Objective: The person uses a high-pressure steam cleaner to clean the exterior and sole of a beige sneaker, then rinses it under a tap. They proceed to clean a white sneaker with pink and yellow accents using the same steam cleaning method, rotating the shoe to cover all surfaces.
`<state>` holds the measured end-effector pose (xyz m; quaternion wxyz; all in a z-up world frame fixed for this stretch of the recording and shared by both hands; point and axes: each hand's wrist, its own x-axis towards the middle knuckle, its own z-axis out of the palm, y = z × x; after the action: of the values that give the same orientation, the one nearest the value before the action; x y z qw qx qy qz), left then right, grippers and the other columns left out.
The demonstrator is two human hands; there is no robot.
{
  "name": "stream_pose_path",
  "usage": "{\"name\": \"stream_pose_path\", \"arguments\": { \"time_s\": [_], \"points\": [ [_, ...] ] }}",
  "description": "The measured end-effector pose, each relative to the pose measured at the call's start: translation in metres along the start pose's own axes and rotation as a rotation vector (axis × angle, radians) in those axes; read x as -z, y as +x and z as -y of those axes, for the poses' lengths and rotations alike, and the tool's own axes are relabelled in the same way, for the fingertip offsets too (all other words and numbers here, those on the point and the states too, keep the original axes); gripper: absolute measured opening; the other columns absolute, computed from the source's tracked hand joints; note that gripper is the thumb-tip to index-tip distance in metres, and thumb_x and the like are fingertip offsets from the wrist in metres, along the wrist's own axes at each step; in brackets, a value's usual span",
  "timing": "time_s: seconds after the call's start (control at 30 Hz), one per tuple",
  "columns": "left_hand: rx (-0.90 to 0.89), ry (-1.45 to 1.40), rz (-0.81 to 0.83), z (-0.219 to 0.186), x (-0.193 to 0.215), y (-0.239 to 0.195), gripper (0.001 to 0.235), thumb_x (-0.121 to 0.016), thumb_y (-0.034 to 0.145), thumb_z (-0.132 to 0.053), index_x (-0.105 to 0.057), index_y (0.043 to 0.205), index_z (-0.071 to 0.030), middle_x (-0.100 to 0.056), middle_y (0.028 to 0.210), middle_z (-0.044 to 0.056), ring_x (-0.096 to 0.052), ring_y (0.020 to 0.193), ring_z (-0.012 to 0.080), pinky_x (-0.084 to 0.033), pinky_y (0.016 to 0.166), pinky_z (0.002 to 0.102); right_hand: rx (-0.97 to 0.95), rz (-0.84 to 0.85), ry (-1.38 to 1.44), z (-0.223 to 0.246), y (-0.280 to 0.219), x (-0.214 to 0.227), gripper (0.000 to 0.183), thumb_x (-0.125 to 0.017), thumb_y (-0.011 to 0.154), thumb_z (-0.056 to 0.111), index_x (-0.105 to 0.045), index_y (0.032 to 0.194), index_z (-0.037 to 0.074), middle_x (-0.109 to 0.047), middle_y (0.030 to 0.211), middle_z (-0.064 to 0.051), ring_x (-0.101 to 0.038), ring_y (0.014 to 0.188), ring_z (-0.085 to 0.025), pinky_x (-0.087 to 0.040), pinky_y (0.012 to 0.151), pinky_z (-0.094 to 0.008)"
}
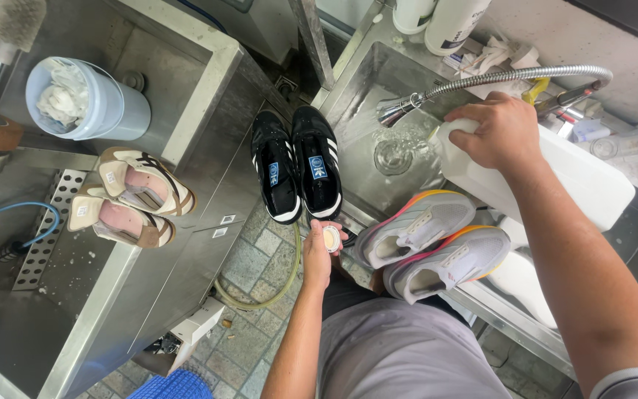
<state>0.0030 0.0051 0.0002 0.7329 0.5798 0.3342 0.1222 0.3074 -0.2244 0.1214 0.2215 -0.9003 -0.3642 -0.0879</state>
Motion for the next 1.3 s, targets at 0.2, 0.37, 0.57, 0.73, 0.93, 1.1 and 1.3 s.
{"name": "stream_pose_path", "arguments": {
  "time_s": [0.2,0.37,0.57,0.73,0.93,1.1,1.3],
  "points": [
    [0.002,-0.016,0.019,0.004,-0.005,0.011,0.061,-0.034,0.107,-0.054,-0.068,0.103,-0.003,-0.073,0.083,0.008,-0.06,0.068,0.0099,-0.046,0.058,0.024,-0.019,0.042,-0.042,-0.001,0.014,-0.016,0.026,-0.078,0.076,0.034,-0.083,0.101,0.031,-0.064,0.082,-0.011,-0.065,0.079,-0.031,-0.053,0.074,-0.044],
    [-0.013,-0.019,0.046,0.004,-0.012,0.011,0.062,-0.032,0.108,-0.054,-0.067,0.104,-0.004,-0.071,0.082,0.007,-0.058,0.067,0.0094,-0.044,0.058,0.023,0.015,0.014,-0.044,0.002,0.022,-0.021,0.026,-0.079,0.075,0.035,-0.083,0.1,0.031,-0.065,0.081,-0.01,-0.065,0.077,-0.031,-0.053,0.072,-0.045],
    [0.014,0.001,0.041,0.008,-0.015,0.009,0.06,-0.034,0.107,-0.054,-0.068,0.102,-0.004,-0.072,0.082,0.007,-0.059,0.067,0.0092,-0.046,0.059,0.023,0.046,-0.03,-0.01,-0.004,0.002,-0.008,0.028,-0.077,0.076,0.033,-0.082,0.103,0.03,-0.061,0.076,-0.007,-0.063,0.078,-0.028,-0.052,0.071,-0.043],
    [0.054,-0.007,0.028,0.011,-0.014,0.01,0.06,-0.036,0.107,-0.053,-0.069,0.1,-0.004,-0.072,0.08,0.007,-0.059,0.065,0.0092,-0.044,0.056,0.024,0.033,-0.025,-0.025,-0.003,0.008,-0.01,0.028,-0.078,0.074,0.032,-0.082,0.102,0.029,-0.061,0.077,-0.008,-0.063,0.077,-0.029,-0.051,0.071,-0.044],
    [0.03,0.002,0.048,0.014,-0.013,0.012,0.058,-0.036,0.107,-0.052,-0.069,0.101,-0.005,-0.072,0.081,0.006,-0.059,0.067,0.0085,-0.045,0.058,0.023,0.016,0.029,-0.03,0.002,0.017,-0.019,0.026,-0.078,0.075,0.033,-0.082,0.1,0.029,-0.064,0.08,-0.009,-0.065,0.079,-0.031,-0.052,0.073,-0.045],
    [0.054,0.017,0.026,0.011,-0.015,0.01,0.059,-0.036,0.107,-0.053,-0.069,0.102,-0.005,-0.072,0.081,0.005,-0.059,0.067,0.0088,-0.045,0.058,0.023,0.025,0.057,-0.016,0.011,0.024,-0.027,0.025,-0.079,0.072,0.034,-0.082,0.096,0.027,-0.07,0.09,-0.009,-0.068,0.085,-0.031,-0.054,0.078,-0.044],
    [0.045,0.003,0.04,0.009,-0.014,0.01,0.058,-0.036,0.107,-0.052,-0.069,0.102,-0.005,-0.072,0.081,0.006,-0.059,0.068,0.0093,-0.045,0.059,0.024,0.019,0.077,-0.017,0.012,0.023,-0.023,0.026,-0.079,0.072,0.034,-0.082,0.097,0.027,-0.07,0.091,-0.009,-0.067,0.085,-0.031,-0.053,0.079,-0.044]
  ]
}}
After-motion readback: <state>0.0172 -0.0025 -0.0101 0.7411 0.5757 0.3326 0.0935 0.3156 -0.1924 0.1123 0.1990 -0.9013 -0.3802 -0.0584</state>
